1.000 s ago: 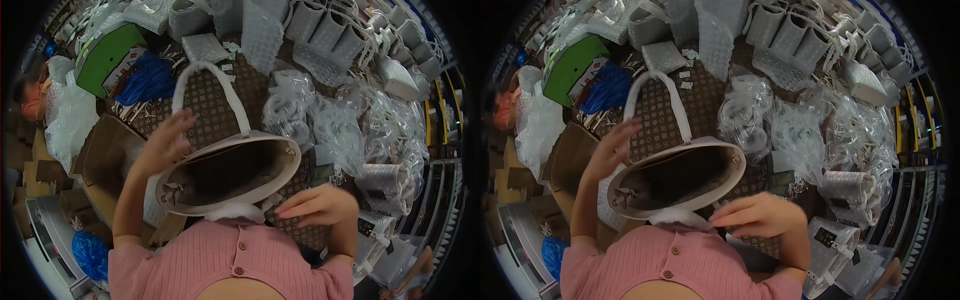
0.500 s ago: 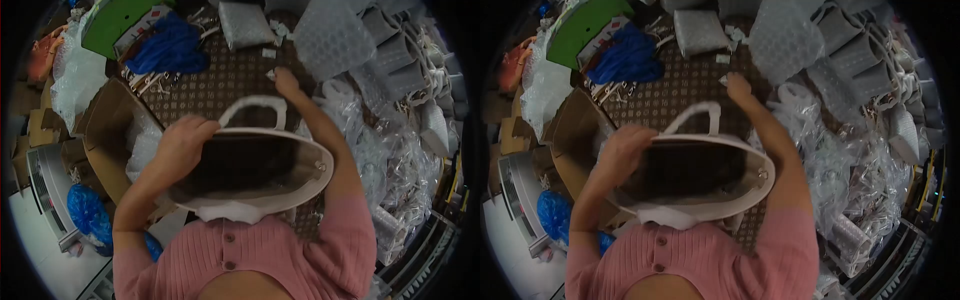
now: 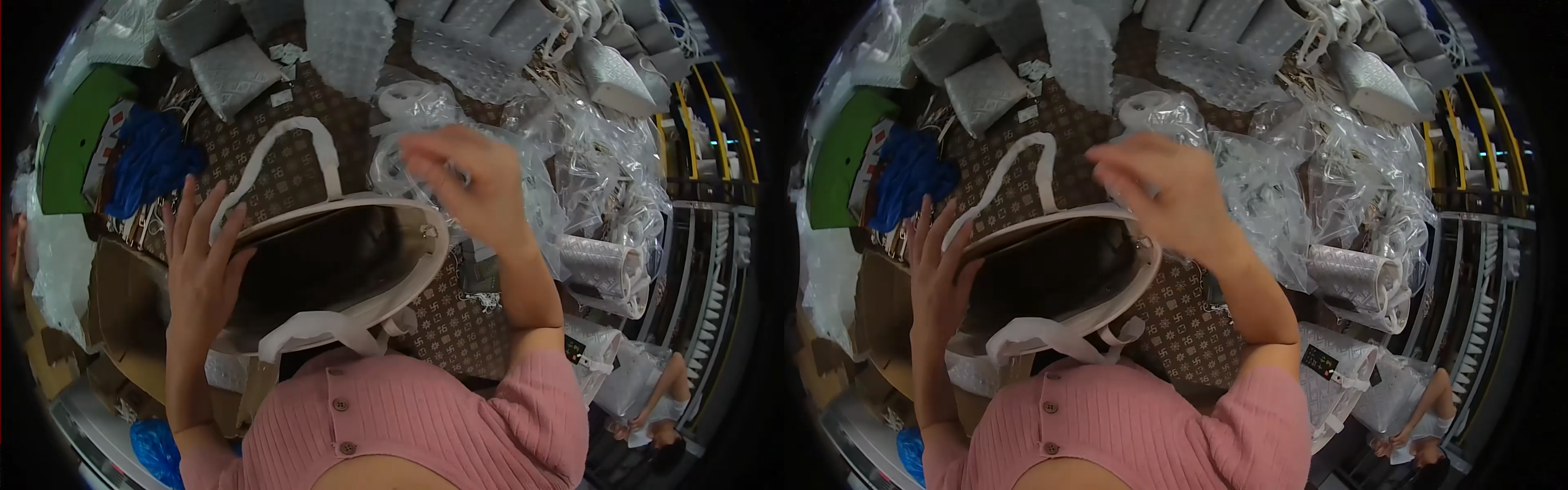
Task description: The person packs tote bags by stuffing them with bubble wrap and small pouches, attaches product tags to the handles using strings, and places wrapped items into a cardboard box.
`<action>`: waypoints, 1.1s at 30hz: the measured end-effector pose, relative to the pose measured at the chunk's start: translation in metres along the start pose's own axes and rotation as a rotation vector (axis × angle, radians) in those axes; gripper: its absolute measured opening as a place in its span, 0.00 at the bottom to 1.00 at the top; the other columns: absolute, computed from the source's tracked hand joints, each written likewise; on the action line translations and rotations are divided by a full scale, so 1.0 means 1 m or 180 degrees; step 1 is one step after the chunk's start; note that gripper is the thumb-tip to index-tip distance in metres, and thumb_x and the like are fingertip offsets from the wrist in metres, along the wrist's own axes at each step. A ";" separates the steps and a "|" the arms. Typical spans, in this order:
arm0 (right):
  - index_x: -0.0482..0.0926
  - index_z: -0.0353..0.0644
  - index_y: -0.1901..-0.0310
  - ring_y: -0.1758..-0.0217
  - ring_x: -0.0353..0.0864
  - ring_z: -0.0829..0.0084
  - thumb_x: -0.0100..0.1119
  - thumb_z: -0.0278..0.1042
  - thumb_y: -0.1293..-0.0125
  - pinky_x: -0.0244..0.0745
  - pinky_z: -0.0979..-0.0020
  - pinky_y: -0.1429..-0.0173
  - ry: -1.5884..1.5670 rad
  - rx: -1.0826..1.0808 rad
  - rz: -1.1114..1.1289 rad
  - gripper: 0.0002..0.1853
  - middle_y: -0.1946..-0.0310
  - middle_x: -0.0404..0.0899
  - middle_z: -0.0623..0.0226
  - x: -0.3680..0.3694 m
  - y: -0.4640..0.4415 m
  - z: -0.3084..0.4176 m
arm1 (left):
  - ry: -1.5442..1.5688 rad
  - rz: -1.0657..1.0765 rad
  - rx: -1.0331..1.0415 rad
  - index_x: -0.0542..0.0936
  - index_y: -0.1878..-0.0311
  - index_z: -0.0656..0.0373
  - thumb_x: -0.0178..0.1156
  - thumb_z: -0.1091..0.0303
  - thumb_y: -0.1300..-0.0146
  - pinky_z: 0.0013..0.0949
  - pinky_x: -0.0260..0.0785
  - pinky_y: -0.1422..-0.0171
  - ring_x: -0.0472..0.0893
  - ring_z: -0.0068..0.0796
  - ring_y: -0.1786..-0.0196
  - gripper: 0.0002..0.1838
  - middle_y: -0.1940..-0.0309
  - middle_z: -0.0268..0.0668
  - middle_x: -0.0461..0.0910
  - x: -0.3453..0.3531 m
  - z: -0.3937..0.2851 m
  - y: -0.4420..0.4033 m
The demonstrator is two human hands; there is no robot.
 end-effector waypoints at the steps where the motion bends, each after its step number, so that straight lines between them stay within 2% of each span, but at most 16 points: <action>1: 0.80 0.36 0.61 0.70 0.78 0.71 0.58 0.26 0.43 0.73 0.74 0.65 -0.0359 0.0623 -0.0231 0.08 0.71 0.79 0.60 -0.016 -0.003 -0.041 | -0.0302 -0.0079 0.0018 0.76 0.53 0.60 0.63 0.76 0.54 0.46 0.67 0.48 0.74 0.47 0.49 0.20 0.56 0.43 0.75 -0.011 -0.010 0.003; 5: 0.78 0.34 0.59 0.65 0.80 0.66 0.59 0.32 0.42 0.74 0.71 0.60 0.0005 0.1672 0.0019 0.12 0.68 0.79 0.55 -0.026 0.004 -0.173 | 0.1335 0.0983 -0.0582 0.78 0.54 0.63 0.66 0.72 0.55 0.40 0.70 0.55 0.77 0.43 0.57 0.20 0.60 0.45 0.76 0.002 -0.040 0.050; 7: 0.78 0.33 0.63 0.62 0.79 0.57 0.61 0.38 0.43 0.74 0.64 0.56 0.1462 0.1340 0.2207 0.15 0.67 0.79 0.50 0.024 0.031 -0.207 | 0.1863 0.1012 -0.0966 0.78 0.55 0.62 0.66 0.71 0.55 0.37 0.70 0.60 0.78 0.40 0.62 0.20 0.64 0.44 0.77 0.007 -0.050 0.059; 9: 0.77 0.33 0.65 0.60 0.79 0.55 0.61 0.39 0.44 0.74 0.61 0.56 0.2040 0.1065 0.1533 0.15 0.67 0.79 0.49 0.059 0.063 -0.232 | 0.2386 0.1056 -0.1338 0.79 0.56 0.62 0.67 0.71 0.56 0.33 0.69 0.65 0.78 0.37 0.67 0.20 0.68 0.42 0.77 0.013 -0.047 0.075; 11: 0.77 0.33 0.67 0.59 0.78 0.53 0.61 0.41 0.45 0.73 0.59 0.56 0.2606 0.0858 0.0846 0.16 0.67 0.79 0.48 0.060 0.076 -0.234 | 0.3272 0.1087 -0.0677 0.81 0.59 0.60 0.67 0.71 0.56 0.29 0.65 0.72 0.76 0.31 0.74 0.17 0.75 0.39 0.77 0.009 -0.046 0.089; 13: 0.75 0.33 0.67 0.60 0.79 0.54 0.60 0.39 0.45 0.73 0.59 0.58 0.2118 0.0956 -0.0803 0.14 0.65 0.79 0.50 0.016 0.070 -0.233 | 0.3168 0.1140 -0.0712 0.82 0.62 0.59 0.68 0.71 0.57 0.28 0.64 0.73 0.75 0.29 0.75 0.15 0.78 0.37 0.76 0.013 -0.049 0.097; 14: 0.75 0.33 0.67 0.60 0.79 0.54 0.60 0.39 0.45 0.73 0.59 0.58 0.2121 0.0983 -0.0826 0.14 0.65 0.79 0.50 0.004 0.069 -0.232 | 0.3048 0.1161 -0.0742 0.83 0.65 0.58 0.68 0.71 0.58 0.27 0.62 0.74 0.74 0.28 0.76 0.13 0.81 0.34 0.75 0.015 -0.049 0.100; 15: 0.75 0.34 0.65 0.58 0.77 0.52 0.60 0.38 0.46 0.73 0.58 0.57 0.1201 0.1764 -0.0665 0.14 0.63 0.78 0.50 -0.007 0.073 -0.247 | 0.3038 0.1176 -0.0715 0.83 0.65 0.58 0.68 0.71 0.58 0.27 0.62 0.74 0.74 0.28 0.76 0.13 0.81 0.34 0.75 0.018 -0.049 0.103; 17: 0.75 0.35 0.63 0.56 0.76 0.50 0.60 0.37 0.47 0.72 0.57 0.57 0.0241 0.2487 -0.0511 0.15 0.62 0.78 0.50 -0.011 0.089 -0.255 | 0.1962 0.1009 0.0085 0.82 0.64 0.55 0.69 0.71 0.60 0.29 0.64 0.73 0.75 0.29 0.72 0.15 0.74 0.35 0.76 0.015 -0.058 0.105; 19: 0.75 0.36 0.59 0.61 0.79 0.54 0.58 0.36 0.45 0.73 0.62 0.60 0.0841 0.2456 0.1293 0.15 0.63 0.78 0.51 0.012 0.108 -0.250 | 0.1574 0.0664 0.0185 0.81 0.62 0.55 0.69 0.71 0.60 0.31 0.65 0.69 0.75 0.32 0.69 0.17 0.70 0.36 0.76 0.011 -0.074 0.097; 23: 0.75 0.37 0.57 0.62 0.80 0.59 0.57 0.34 0.45 0.74 0.65 0.59 0.2186 0.1239 0.1063 0.15 0.63 0.79 0.52 0.054 0.143 -0.243 | 0.0317 -0.0126 0.0153 0.78 0.57 0.55 0.69 0.72 0.62 0.38 0.64 0.54 0.73 0.38 0.64 0.23 0.61 0.38 0.73 0.005 -0.090 0.086; 26: 0.75 0.38 0.54 0.59 0.79 0.57 0.57 0.35 0.46 0.73 0.62 0.55 0.1444 0.1632 0.0491 0.18 0.61 0.78 0.51 0.051 0.145 -0.247 | 0.0368 0.0320 -0.0490 0.78 0.57 0.57 0.67 0.75 0.61 0.40 0.61 0.50 0.73 0.38 0.66 0.21 0.66 0.37 0.73 0.018 -0.077 0.091; 28: 0.77 0.36 0.61 0.58 0.76 0.48 0.62 0.39 0.52 0.73 0.57 0.53 -0.0673 0.3068 0.0308 0.19 0.61 0.77 0.47 0.038 0.154 -0.259 | 0.0401 0.0187 -0.0404 0.78 0.57 0.56 0.64 0.76 0.59 0.39 0.61 0.51 0.73 0.37 0.67 0.20 0.68 0.36 0.73 0.023 -0.070 0.100; 29: 0.77 0.36 0.61 0.58 0.76 0.48 0.62 0.39 0.52 0.73 0.57 0.53 -0.0695 0.3017 0.0410 0.19 0.61 0.77 0.47 0.041 0.157 -0.266 | 0.0466 0.0070 -0.0286 0.78 0.58 0.56 0.61 0.77 0.57 0.38 0.61 0.52 0.73 0.35 0.67 0.18 0.70 0.35 0.73 0.024 -0.070 0.105; 31: 0.78 0.36 0.64 0.61 0.77 0.48 0.61 0.39 0.51 0.74 0.56 0.57 0.1419 0.1700 0.0512 0.16 0.63 0.78 0.48 0.046 0.150 -0.267 | 0.0433 0.0001 -0.0282 0.78 0.58 0.56 0.59 0.78 0.56 0.37 0.61 0.53 0.72 0.34 0.67 0.18 0.71 0.34 0.73 0.029 -0.071 0.110; 33: 0.78 0.37 0.65 0.62 0.78 0.48 0.59 0.37 0.50 0.74 0.56 0.58 0.1707 0.1628 0.0978 0.14 0.62 0.78 0.49 0.053 0.149 -0.255 | 0.0383 -0.0045 -0.0281 0.78 0.58 0.55 0.57 0.78 0.55 0.36 0.60 0.53 0.72 0.33 0.68 0.17 0.73 0.33 0.73 0.021 -0.075 0.121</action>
Point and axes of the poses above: each hand's wrist, its own y-axis away from the middle knuckle, its own x-axis out of the palm, z = x × y, the point moved 6 cm from there along -y, towards the middle knuckle
